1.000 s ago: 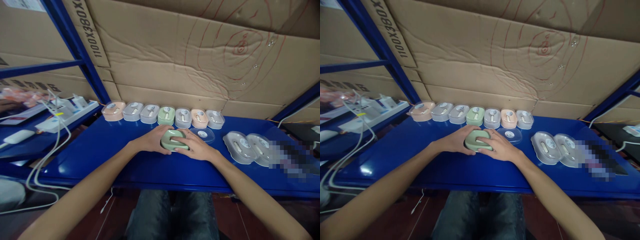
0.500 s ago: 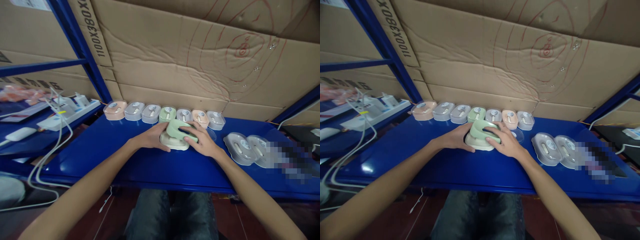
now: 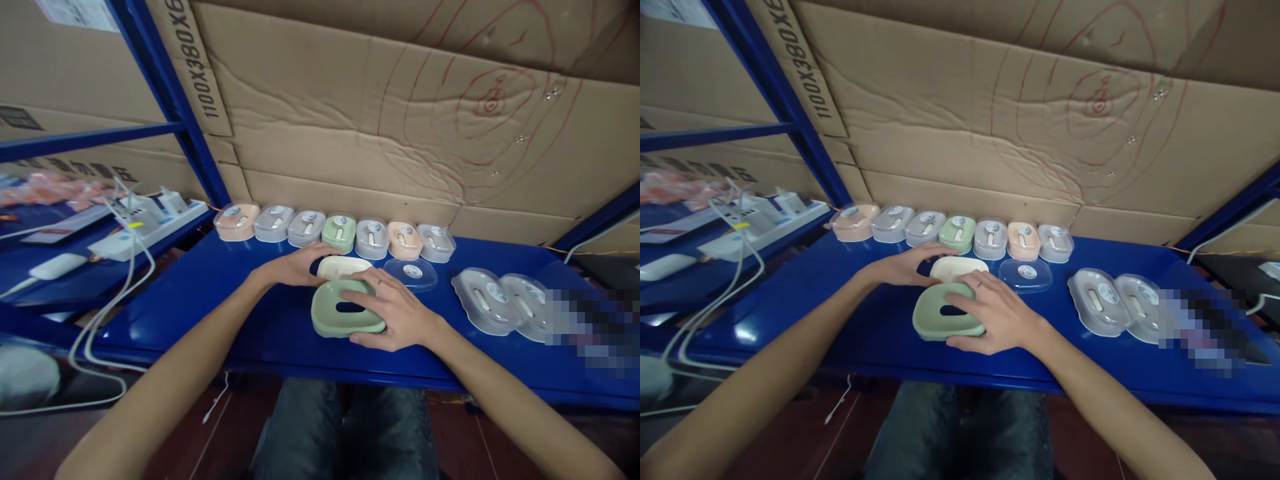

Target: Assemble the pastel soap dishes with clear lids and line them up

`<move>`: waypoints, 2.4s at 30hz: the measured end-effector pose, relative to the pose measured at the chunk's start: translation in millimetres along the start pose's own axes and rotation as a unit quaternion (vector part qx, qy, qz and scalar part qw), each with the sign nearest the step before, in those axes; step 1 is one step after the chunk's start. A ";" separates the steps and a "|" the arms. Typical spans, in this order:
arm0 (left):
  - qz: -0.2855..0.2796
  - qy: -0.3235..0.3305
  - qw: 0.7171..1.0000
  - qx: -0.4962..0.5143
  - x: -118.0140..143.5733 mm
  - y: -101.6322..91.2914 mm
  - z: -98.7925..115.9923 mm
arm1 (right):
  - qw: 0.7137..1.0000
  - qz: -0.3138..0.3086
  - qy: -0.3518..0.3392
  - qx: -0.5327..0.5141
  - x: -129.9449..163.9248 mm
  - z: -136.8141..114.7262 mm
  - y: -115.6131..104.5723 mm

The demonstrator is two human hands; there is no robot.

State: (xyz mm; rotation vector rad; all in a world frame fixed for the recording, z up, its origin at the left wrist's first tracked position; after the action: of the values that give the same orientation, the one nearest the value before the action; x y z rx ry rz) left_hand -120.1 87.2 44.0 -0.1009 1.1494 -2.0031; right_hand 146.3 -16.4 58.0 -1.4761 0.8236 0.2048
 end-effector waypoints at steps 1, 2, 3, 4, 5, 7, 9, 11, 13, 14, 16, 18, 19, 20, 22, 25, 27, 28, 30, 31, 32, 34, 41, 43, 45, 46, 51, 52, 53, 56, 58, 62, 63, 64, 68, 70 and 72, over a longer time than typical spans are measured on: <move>-0.001 -0.013 1.000 0.010 0.2 -1.9 0.4 | 1.000 -0.017 0.001 0.003 0.4 -0.9 1.6; -0.003 -0.028 0.999 0.018 0.3 -3.4 0.5 | 0.999 -0.033 0.003 0.006 0.9 -1.9 3.5; -0.004 -0.041 0.999 0.024 0.2 -4.6 0.5 | 0.999 -0.048 0.005 0.009 1.3 -3.1 5.6; -0.005 -0.050 0.998 0.029 0.0 -5.3 0.3 | 0.998 -0.060 0.007 0.012 1.8 -4.4 7.6; -0.004 -0.053 0.998 0.030 -0.4 -5.7 0.2 | 0.997 -0.070 0.008 0.015 2.0 -5.7 9.4; -0.001 -0.049 0.998 0.027 -1.3 -5.1 -0.3 | 0.996 -0.082 0.012 0.024 2.1 -8.0 12.1; 0.002 -0.042 0.999 0.019 -2.2 -3.4 -1.1 | 0.995 -0.088 0.016 0.033 1.8 -9.2 13.5; 0.005 -0.041 0.999 0.012 -2.9 -1.2 -2.2 | 0.995 -0.089 0.020 0.037 1.2 -9.0 14.1; 0.014 -0.043 0.999 0.007 -3.7 0.7 -3.4 | 0.996 -0.085 0.026 0.030 0.7 -7.6 14.0; 0.019 -0.042 0.999 0.005 -4.3 1.4 -4.0 | 0.996 -0.079 0.030 0.023 0.4 -6.5 13.6; 0.024 -0.041 0.999 0.005 -5.5 2.8 -5.6 | 0.997 -0.060 0.041 0.006 -0.2 -4.3 11.6; 0.024 -0.041 0.999 0.006 -6.8 4.1 -8.0 | 0.998 -0.039 0.054 -0.008 -0.9 -2.3 8.6; 0.024 -0.042 0.999 0.007 -7.4 4.6 -9.4 | 0.998 -0.030 0.062 -0.013 -1.2 -1.4 7.1; 0.025 -0.043 0.999 0.008 -7.8 5.0 -10.9 | 0.997 -0.021 0.070 -0.018 -1.4 -0.5 5.8; 0.027 -0.043 0.999 0.013 -8.2 5.5 -13.6 | 0.995 0.008 0.091 -0.029 -1.4 2.1 3.9; 0.030 -0.037 0.999 0.013 -8.0 6.0 -15.6 | 0.989 0.074 0.124 -0.030 -0.2 9.6 3.8; 0.032 -0.034 0.999 0.006 -7.4 6.1 -15.1 | 0.983 0.114 0.141 -0.021 1.3 17.0 5.7; 0.032 -0.033 0.999 0.001 -7.1 6.1 -14.5 | 0.981 0.127 0.149 -0.017 2.3 21.2 7.1; 0.030 -0.033 0.999 -0.009 -6.4 6.1 -13.0 | 0.976 0.139 0.166 -0.012 4.7 29.8 10.1; 0.031 -0.034 0.999 -0.015 -6.0 6.0 -12.3 | 0.975 0.138 0.174 -0.009 6.0 33.9 11.4; 0.030 -0.036 0.999 -0.019 -5.7 6.0 -11.7 | 0.975 0.131 0.178 -0.003 7.5 37.6 12.6; 0.030 -0.040 0.998 -0.025 -5.3 6.1 -10.8 | 0.979 0.102 0.177 0.017 10.2 43.9 14.5; 0.032 -0.045 0.998 -0.031 -4.7 7.0 -7.8 | 0.982 0.021 0.173 0.069 14.9 53.3 15.7; 0.033 -0.047 0.998 -0.031 -4.8 7.1 -6.7 | 0.982 0.021 0.172 0.070 14.8 53.3 15.5; 0.033 -0.049 0.998 -0.032 -5.0 7.1 -5.8 | 0.982 0.020 0.172 0.070 14.5 53.0 15.5; 0.034 -0.049 0.998 -0.032 -5.1 7.1 -5.4 | 0.982 0.019 0.172 0.070 14.4 52.8 15.5; 0.039 -0.050 0.997 -0.035 -5.4 7.2 -5.3 | 0.983 0.018 0.169 0.073 14.4 52.8 15.6; 0.039 -0.050 0.997 -0.037 -5.5 7.2 -5.7 | 0.983 0.019 0.168 0.074 14.5 52.9 15.6; 0.039 -0.048 0.997 -0.038 -5.6 7.3 -6.0 | 0.983 0.020 0.166 0.075 14.7 52.9 15.6; 0.042 -0.041 0.998 -0.040 -5.9 7.4 -6.9 | 0.984 0.020 0.163 0.075 15.1 53.2 15.6; 0.045 -0.037 0.998 -0.037 -6.0 7.4 -7.3 | 0.984 0.020 0.163 0.074 15.3 53.2 15.6; 0.043 -0.040 0.998 -0.033 -6.1 7.6 -8.2 | 0.984 0.022 0.163 0.073 15.1 53.1 15.4; 0.042 -0.040 0.998 -0.034 -6.1 7.7 -8.4 | 0.984 0.022 0.162 0.073 15.0 53.1 15.3; 0.043 -0.040 0.998 -0.034 -6.1 7.7 -8.6 | 0.984 0.021 0.161 0.074 15.0 53.1 15.3; 0.049 -0.037 0.998 -0.030 -5.9 7.9 -9.0 | 0.984 0.021 0.159 0.076 15.3 53.7 15.5; 0.048 -0.038 0.998 -0.028 -5.7 8.1 -9.2 | 0.984 0.022 0.160 0.077 15.7 54.2 16.0; 0.044 -0.042 0.998 -0.028 -5.4 8.3 -9.3 | 0.984 0.021 0.160 0.079 15.9 54.8 16.7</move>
State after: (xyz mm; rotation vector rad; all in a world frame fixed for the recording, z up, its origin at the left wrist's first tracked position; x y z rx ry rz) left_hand -115.5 95.1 34.0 -0.1578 1.1370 -1.8727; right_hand 167.6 30.8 28.9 -1.3606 1.1045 -0.0698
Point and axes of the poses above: each hand's wrist, its own x-axis away from the middle knuckle, its own y-axis out of the palm, z = x × y, the point moved 2 cm from there along -x, towards the middle knuckle, and after that the axes turned 8 degrees about z, right-handed, at the moved point
